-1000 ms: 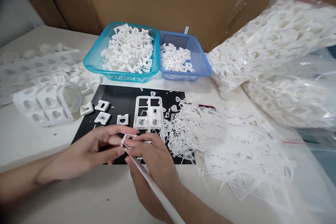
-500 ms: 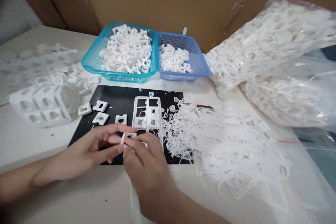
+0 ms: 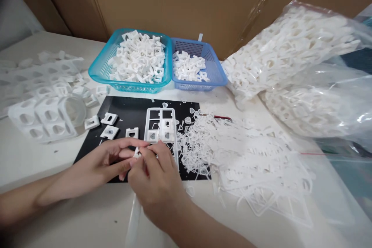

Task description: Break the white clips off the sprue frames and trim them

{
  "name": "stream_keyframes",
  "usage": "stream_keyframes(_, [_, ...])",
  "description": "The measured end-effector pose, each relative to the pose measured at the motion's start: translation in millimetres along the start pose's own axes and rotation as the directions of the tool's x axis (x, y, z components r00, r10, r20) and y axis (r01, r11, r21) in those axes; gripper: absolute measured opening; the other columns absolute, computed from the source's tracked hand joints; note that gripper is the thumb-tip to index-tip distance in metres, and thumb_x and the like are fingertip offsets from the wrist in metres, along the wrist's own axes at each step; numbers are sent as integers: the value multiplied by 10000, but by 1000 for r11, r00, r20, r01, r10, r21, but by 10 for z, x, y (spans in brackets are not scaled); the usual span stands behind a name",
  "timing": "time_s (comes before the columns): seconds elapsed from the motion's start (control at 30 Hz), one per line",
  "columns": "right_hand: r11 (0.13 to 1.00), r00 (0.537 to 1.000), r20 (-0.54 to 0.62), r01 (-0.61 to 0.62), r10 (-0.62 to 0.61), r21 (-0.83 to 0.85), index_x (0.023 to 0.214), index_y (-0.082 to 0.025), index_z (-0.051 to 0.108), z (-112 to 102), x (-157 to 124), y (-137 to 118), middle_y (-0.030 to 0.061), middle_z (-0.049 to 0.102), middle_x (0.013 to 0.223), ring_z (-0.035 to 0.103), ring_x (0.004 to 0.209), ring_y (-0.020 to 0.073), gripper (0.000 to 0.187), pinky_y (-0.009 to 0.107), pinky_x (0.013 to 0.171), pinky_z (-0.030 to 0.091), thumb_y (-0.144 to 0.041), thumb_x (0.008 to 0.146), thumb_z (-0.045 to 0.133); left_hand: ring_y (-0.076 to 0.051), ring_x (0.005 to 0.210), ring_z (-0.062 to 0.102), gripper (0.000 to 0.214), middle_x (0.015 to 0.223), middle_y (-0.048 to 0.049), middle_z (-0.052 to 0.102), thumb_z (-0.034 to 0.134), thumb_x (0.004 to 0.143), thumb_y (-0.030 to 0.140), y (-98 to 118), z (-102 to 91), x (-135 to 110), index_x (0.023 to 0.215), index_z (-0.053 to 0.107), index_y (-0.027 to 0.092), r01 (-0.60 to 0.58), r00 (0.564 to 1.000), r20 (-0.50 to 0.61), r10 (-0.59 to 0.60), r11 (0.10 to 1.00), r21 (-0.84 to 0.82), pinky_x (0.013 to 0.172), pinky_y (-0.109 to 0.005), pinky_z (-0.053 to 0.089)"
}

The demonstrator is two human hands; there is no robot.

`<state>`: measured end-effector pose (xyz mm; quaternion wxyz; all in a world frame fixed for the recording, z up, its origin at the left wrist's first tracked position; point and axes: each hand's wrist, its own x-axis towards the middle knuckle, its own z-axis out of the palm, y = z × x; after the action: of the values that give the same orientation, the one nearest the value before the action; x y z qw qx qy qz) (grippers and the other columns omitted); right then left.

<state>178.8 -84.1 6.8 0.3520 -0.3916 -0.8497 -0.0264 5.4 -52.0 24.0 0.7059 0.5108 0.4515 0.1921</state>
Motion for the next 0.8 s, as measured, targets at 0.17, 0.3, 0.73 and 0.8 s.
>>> stream_keyframes(0.17, [997, 999, -22, 28, -29, -66, 893, -174, 573, -10, 44, 44, 135, 669, 884, 580, 897, 239, 211, 440, 849, 572, -13, 864, 440, -127, 658, 546, 469, 899, -27, 702, 522, 921, 304, -16, -7, -9, 1379, 461, 224, -2, 1000, 13, 1, 1000, 18, 618, -252, 417])
stream_keyframes(0.3, [997, 996, -70, -48, 52, 60, 1016, -190, 572, 26, 28, 174, 122, 673, 1001, 578, 950, 238, 302, 444, 835, 556, 24, 842, 450, -124, 629, 548, 477, 874, -26, 717, 536, 917, 316, -6, -19, -12, 1378, 460, 221, 5, 999, -39, -3, 997, 72, 574, -235, 388])
stream_keyframes(0.73, [675, 898, 172, -421, 405, 606, 912, -235, 675, -193, 133, 162, 19, 721, 868, 658, 860, 181, 148, 351, 755, 537, -148, 862, 566, -106, 579, 490, 334, 748, 24, 651, 528, 931, 320, 4, -87, -14, 1263, 525, 275, -48, 998, -32, 50, 997, 64, 568, -210, 424])
stream_keyframes(0.8, [684, 908, 168, -401, 383, 609, 942, -240, 662, -169, 120, 145, 21, 726, 915, 645, 916, 186, 171, 364, 797, 532, -129, 857, 564, -104, 564, 479, 395, 750, 24, 650, 513, 940, 320, -6, -88, -9, 1332, 476, 292, -55, 998, -37, 58, 996, 77, 550, -209, 414])
